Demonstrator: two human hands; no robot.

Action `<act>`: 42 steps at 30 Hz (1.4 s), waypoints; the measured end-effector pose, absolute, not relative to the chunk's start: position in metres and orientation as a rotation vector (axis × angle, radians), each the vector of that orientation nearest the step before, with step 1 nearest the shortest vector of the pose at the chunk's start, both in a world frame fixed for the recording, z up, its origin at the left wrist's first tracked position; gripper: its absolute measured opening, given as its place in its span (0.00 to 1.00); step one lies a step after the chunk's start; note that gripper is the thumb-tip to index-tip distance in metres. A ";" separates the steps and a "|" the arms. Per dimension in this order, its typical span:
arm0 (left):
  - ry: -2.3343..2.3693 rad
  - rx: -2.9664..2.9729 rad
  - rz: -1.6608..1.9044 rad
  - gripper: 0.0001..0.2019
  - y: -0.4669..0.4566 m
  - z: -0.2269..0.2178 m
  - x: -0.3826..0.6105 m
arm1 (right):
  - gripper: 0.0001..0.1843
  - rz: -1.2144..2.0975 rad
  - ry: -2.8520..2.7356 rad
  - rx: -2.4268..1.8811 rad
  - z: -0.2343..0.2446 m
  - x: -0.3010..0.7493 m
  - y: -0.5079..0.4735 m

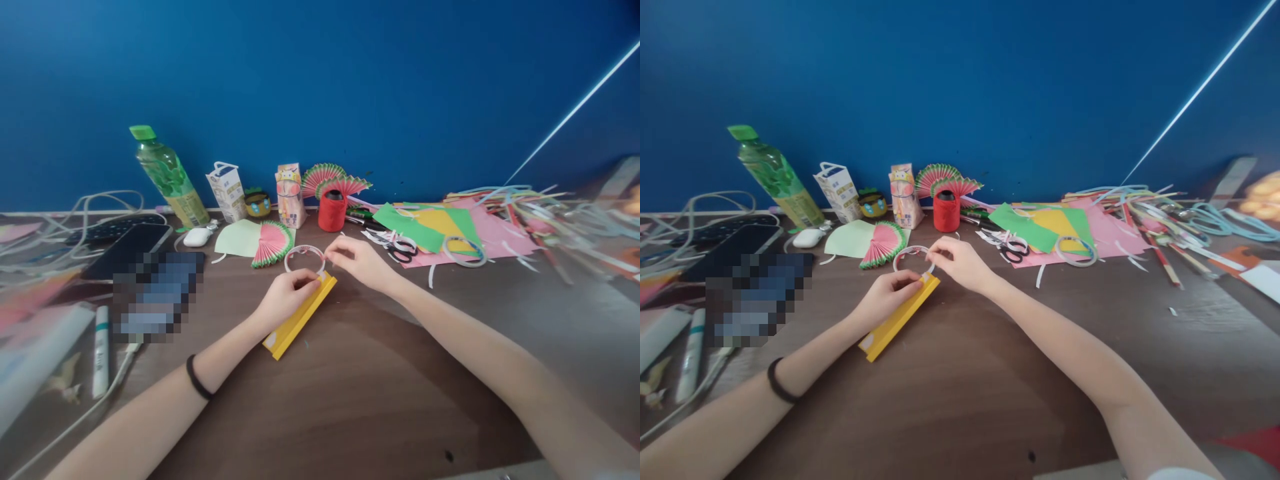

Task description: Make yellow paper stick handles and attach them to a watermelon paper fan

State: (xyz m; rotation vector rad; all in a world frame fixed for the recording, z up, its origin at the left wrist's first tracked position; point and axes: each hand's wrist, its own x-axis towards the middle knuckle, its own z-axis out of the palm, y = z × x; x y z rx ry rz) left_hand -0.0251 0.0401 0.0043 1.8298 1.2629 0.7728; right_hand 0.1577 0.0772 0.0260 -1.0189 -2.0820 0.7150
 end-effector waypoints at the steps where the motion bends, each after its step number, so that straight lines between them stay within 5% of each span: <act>1: 1.260 1.850 0.752 0.11 0.040 0.004 -0.025 | 0.08 0.713 -2.100 -1.012 0.022 0.159 0.080; 4: 1.264 1.889 0.736 0.11 0.040 0.002 -0.025 | 0.14 0.709 -2.283 -0.905 0.009 0.163 0.089; 7: 1.268 1.894 0.766 0.11 0.039 0.002 -0.025 | 0.08 0.546 -2.477 -0.865 -0.002 0.166 0.095; 17: 1.289 1.743 0.878 0.10 0.038 0.001 -0.025 | 0.02 0.183 -2.292 -1.586 0.008 0.183 0.102; 21: 1.264 1.644 0.913 0.12 0.041 -0.003 -0.026 | 0.07 0.035 -2.233 -1.567 0.007 0.183 0.102; 30: 1.213 1.532 0.959 0.15 0.042 -0.006 -0.026 | 0.05 0.373 -2.238 -0.752 0.026 0.158 0.076; 42: 1.223 1.597 0.975 0.12 0.040 -0.008 -0.026 | 0.07 0.321 -2.335 -1.162 0.026 0.143 0.058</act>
